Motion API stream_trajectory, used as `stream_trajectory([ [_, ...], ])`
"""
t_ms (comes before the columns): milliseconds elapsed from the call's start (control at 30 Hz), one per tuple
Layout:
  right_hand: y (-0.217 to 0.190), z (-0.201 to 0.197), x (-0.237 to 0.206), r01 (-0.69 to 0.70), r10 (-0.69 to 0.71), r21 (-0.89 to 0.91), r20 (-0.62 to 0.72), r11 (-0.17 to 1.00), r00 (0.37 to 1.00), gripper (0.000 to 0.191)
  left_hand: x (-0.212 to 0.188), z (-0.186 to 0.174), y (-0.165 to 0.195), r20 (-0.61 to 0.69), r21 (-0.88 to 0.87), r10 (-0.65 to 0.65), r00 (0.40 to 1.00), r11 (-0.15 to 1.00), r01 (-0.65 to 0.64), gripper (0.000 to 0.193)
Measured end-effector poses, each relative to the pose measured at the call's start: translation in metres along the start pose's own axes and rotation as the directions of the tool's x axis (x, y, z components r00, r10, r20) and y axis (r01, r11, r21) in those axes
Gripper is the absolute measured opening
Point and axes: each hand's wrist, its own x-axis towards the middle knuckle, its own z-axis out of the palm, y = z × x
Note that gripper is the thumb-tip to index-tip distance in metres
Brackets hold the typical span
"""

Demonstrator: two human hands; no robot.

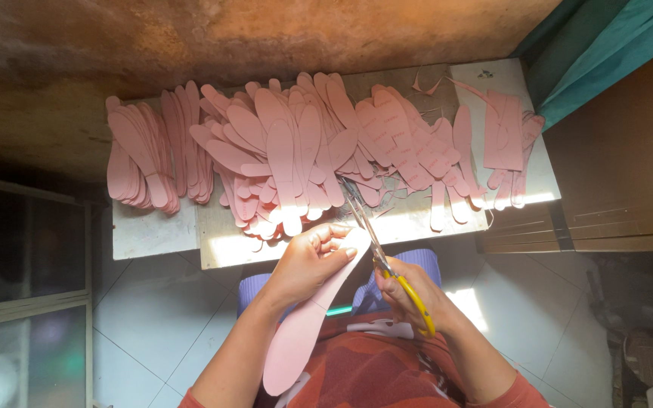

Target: The person trims pink shoe insoles using yellow-handled scissors, cutting along the edges to shape them. Trimmed insoles are placed on a pile on the table, and the person continues trimming additional insoles one at a time.

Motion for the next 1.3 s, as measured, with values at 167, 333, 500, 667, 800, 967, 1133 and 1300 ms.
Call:
stream_trajectory([
  [167,0.009,0.012,0.008,0.121,-0.113,0.363,-0.045,0.924,0.993,0.069,0.016,-0.011,-0.018,0.16,-0.678,0.05,0.986,0.732,0.073,0.059],
  [333,0.015,0.03,0.023,0.21,-0.139,0.338,-0.222,0.917,0.965,0.064,0.014,0.043,-0.044,-0.083,-0.538,0.295,0.952,0.791,-0.292,0.083],
  [500,0.016,0.039,0.023,0.217,-0.161,0.278,-0.211,0.936,0.964,0.062,0.016,0.066,-0.034,-0.408,-0.442,0.188,0.893,0.816,-0.373,0.046],
  [667,0.017,0.033,0.022,0.221,-0.191,0.153,-0.188,0.963,0.963,0.07,0.002,0.071,-0.008,-0.359,-0.474,0.002,0.933,0.861,-0.184,0.04],
  [800,0.017,0.031,0.022,0.237,-0.209,0.194,-0.154,0.952,0.966,0.073,-0.003,0.07,0.005,-0.32,-0.529,-0.047,0.946,0.837,-0.137,0.042],
  [967,0.015,0.035,0.016,0.217,-0.185,0.217,-0.162,0.952,0.969,0.076,-0.005,0.069,-0.001,-0.28,-0.581,0.05,0.959,0.786,-0.211,0.044],
  [1133,0.009,0.036,0.014,0.215,-0.181,0.203,-0.172,0.955,0.968,0.077,0.001,0.066,-0.018,-0.305,-0.565,0.126,0.944,0.774,-0.286,0.042],
  [1300,0.007,0.032,0.01,0.186,-0.16,0.198,-0.14,0.962,0.977,0.075,0.01,0.058,-0.031,-0.374,-0.475,0.212,0.903,0.792,-0.383,0.036],
])
